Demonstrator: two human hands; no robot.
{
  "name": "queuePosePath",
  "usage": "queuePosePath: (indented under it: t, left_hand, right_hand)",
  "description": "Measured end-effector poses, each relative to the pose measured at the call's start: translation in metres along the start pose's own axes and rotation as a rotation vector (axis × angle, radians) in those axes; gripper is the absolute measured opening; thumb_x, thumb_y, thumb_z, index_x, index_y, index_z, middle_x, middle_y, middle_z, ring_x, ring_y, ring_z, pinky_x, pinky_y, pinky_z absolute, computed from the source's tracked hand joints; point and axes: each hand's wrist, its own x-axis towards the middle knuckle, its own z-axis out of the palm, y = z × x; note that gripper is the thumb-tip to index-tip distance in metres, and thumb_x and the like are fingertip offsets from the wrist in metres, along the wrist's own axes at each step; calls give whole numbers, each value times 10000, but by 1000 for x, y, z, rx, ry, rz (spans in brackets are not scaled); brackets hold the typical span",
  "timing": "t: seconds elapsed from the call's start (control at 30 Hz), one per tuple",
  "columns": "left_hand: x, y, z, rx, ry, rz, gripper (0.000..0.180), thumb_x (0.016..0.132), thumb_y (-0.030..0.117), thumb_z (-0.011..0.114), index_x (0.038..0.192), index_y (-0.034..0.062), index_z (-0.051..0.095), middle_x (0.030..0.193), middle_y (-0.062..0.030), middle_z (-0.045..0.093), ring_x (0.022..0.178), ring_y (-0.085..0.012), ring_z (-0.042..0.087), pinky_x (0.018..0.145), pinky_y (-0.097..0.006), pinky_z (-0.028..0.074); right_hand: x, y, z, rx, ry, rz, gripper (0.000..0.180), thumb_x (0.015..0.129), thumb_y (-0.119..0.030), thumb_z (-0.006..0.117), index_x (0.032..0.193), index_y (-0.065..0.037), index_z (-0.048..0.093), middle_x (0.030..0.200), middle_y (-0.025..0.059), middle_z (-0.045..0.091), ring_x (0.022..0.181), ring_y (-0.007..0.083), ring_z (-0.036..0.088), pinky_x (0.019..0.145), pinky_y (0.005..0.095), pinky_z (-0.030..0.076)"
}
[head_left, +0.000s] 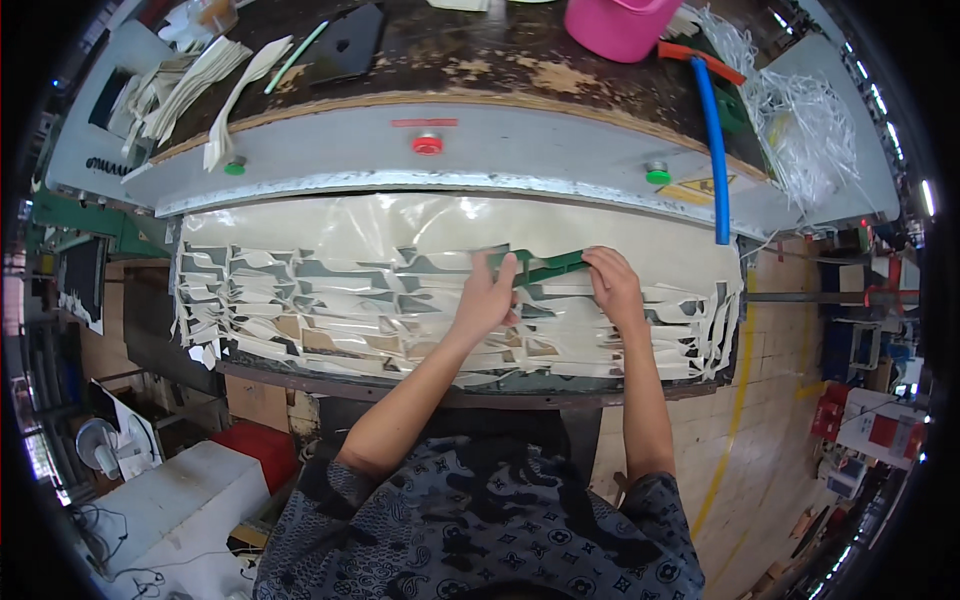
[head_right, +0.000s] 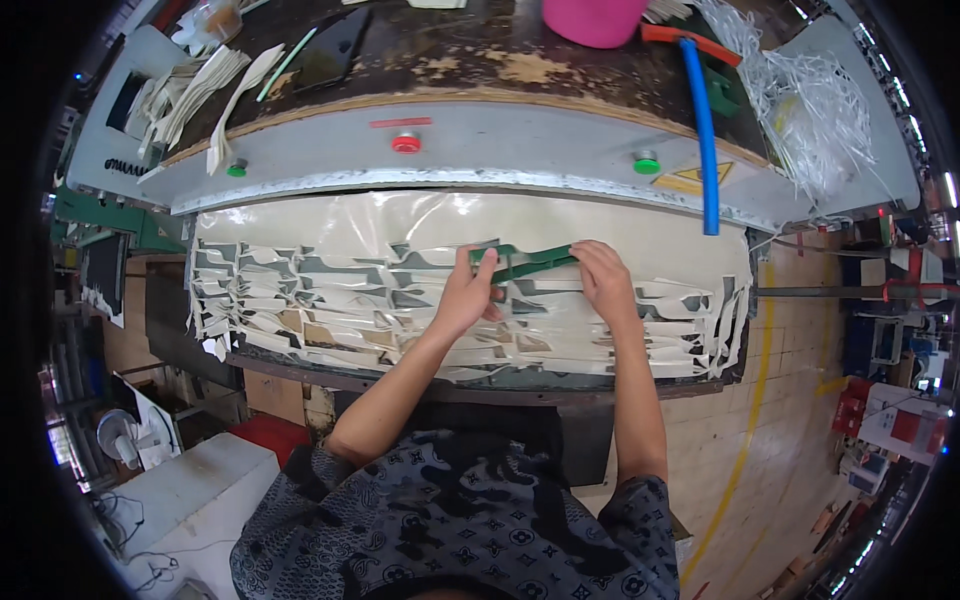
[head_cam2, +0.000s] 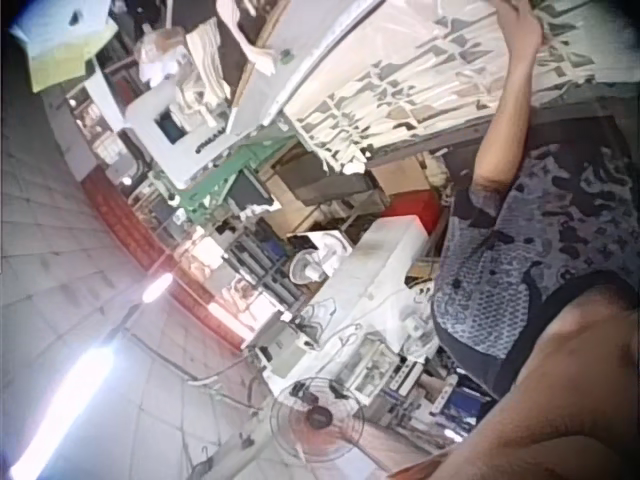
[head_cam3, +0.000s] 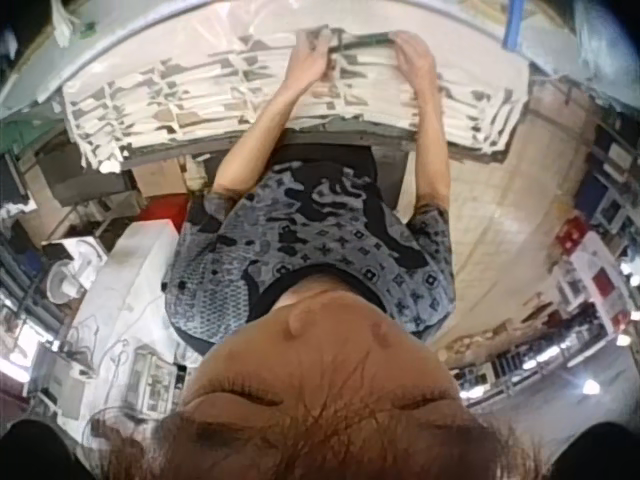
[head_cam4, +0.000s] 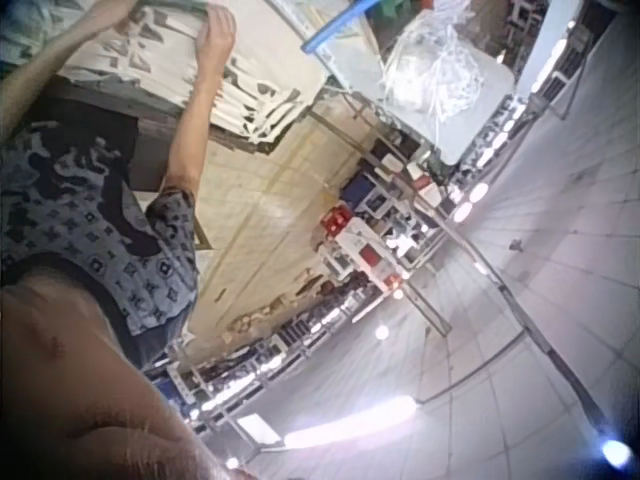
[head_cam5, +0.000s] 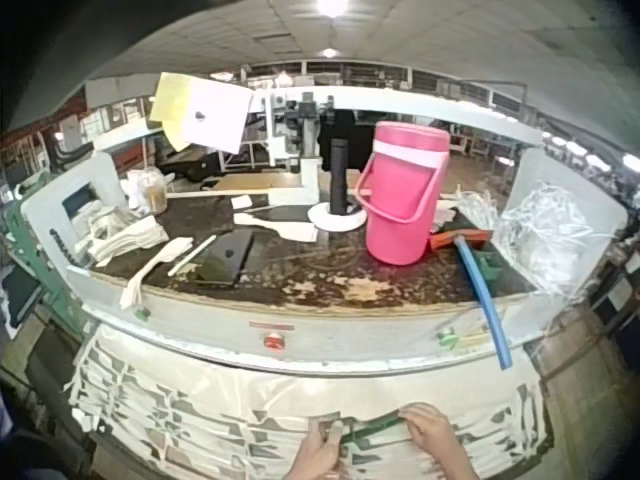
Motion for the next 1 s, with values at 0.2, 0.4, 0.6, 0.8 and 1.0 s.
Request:
queuePosePath:
  t: [0.2, 0.4, 0.6, 0.8, 1.0]
  left_hand:
    - [25, -3, -20, 649, 387, 258, 590, 969, 458, 705, 1347, 20, 590, 708, -198, 707, 742, -430, 721, 714, -514, 559]
    - [-30, -33, -210, 785, 954, 156, 432, 932, 428, 749, 1095, 28, 747, 754, -203, 736, 817, -397, 749, 771, -479, 581]
    - [-76, -37, -351, 836, 1219, -16, 460, 894, 454, 757, 1080, 34, 773, 884, -194, 776, 901, -382, 759, 838, -470, 582]
    - [-43, -23, -486, 924, 1298, 54, 445, 894, 436, 742, 1098, 42, 773, 1053, -232, 758, 1035, -399, 719, 940, -483, 555]
    - [26, -23, -635, 938, 1289, 126, 367, 915, 363, 707, 1089, 49, 782, 1159, -242, 711, 1148, -417, 662, 998, -495, 538]
  right_hand:
    - [-28, 78, -27, 149, -191, 289, 335, 907, -15, 720, 1242, -22, 720, 1268, 187, 716, 1209, 386, 660, 1043, 435, 526]
    - [-71, 103, -14, 147, 24, 395, 617, 948, -223, 737, 1495, -10, 546, 1572, 191, 529, 1460, 406, 473, 1238, 482, 332]
    - [-76, 82, -8, -222, -133, 333, 687, 984, -375, 676, 1565, -65, 480, 1689, 165, 385, 1579, 368, 305, 1284, 579, 157]
    - [-76, 70, 0, -258, -93, 387, 625, 1012, -287, 685, 1545, -19, 496, 1653, 229, 418, 1553, 421, 330, 1273, 530, 232]
    - [-89, 34, 19, -631, -191, 790, 696, 1071, -423, 575, 1570, 43, 440, 1601, 263, 475, 1483, 442, 439, 1256, 474, 306]
